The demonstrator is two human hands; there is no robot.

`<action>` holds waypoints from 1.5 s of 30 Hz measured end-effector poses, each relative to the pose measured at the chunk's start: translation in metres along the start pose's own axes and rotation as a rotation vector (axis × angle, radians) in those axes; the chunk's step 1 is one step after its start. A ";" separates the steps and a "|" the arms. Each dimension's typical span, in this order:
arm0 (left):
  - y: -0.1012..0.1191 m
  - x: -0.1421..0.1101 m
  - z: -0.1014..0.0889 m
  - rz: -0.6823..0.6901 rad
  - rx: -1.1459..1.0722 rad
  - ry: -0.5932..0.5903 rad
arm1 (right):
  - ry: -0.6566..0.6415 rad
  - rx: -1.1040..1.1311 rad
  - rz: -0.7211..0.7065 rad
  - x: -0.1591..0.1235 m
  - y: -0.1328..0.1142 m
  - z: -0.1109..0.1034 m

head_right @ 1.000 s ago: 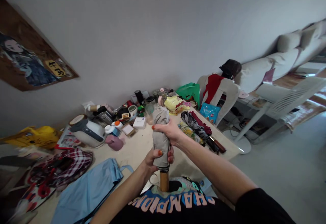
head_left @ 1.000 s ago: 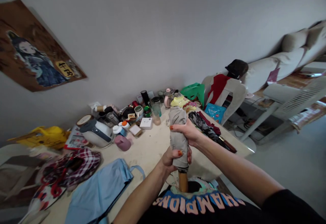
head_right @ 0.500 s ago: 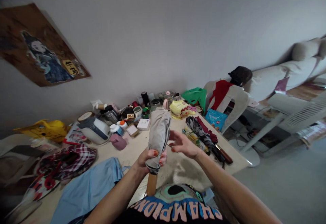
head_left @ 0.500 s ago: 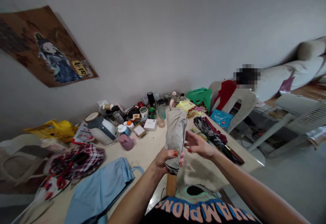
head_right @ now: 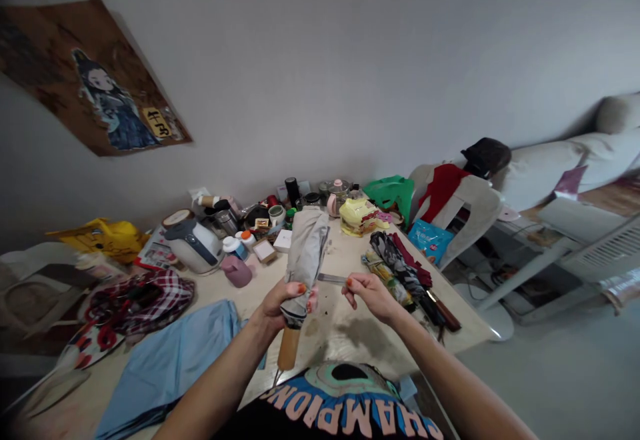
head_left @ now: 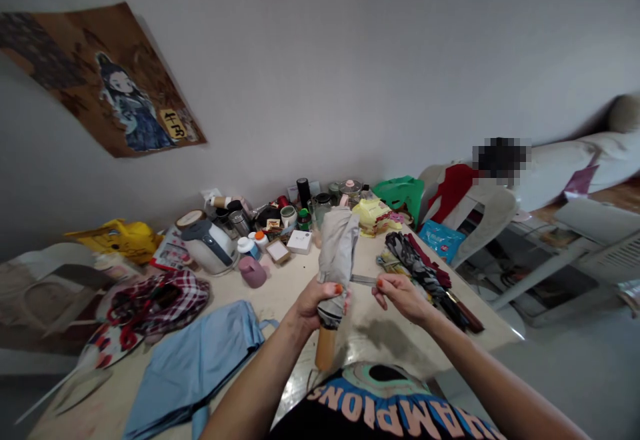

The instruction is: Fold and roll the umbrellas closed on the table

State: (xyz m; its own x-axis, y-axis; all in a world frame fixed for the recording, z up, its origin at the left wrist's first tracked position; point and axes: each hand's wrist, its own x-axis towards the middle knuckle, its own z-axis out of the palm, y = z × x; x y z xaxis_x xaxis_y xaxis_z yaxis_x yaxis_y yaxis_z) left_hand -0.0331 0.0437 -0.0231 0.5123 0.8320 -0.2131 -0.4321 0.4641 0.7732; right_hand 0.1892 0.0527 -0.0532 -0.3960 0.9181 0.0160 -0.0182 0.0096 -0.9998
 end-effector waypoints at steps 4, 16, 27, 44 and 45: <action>0.002 -0.003 -0.010 0.005 -0.052 -0.006 | 0.050 0.138 0.069 -0.001 -0.002 0.000; -0.010 0.005 0.024 0.316 0.858 0.525 | 0.055 -0.417 -0.051 -0.033 -0.051 0.051; -0.019 0.012 0.022 0.322 1.275 0.571 | 0.077 -0.651 -0.059 -0.017 -0.045 0.058; -0.024 -0.001 0.021 0.473 1.561 0.426 | 0.084 -0.419 0.117 -0.008 -0.036 0.057; -0.025 -0.001 0.022 0.480 1.590 0.449 | 0.088 -0.435 0.123 -0.007 -0.036 0.057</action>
State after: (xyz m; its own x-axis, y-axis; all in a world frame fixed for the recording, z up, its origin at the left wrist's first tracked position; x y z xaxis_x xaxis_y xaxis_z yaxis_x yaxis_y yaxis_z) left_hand -0.0066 0.0241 -0.0288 0.2154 0.9376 0.2729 0.7717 -0.3347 0.5408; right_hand 0.1407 0.0230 -0.0163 -0.2916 0.9527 -0.0853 0.4185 0.0469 -0.9070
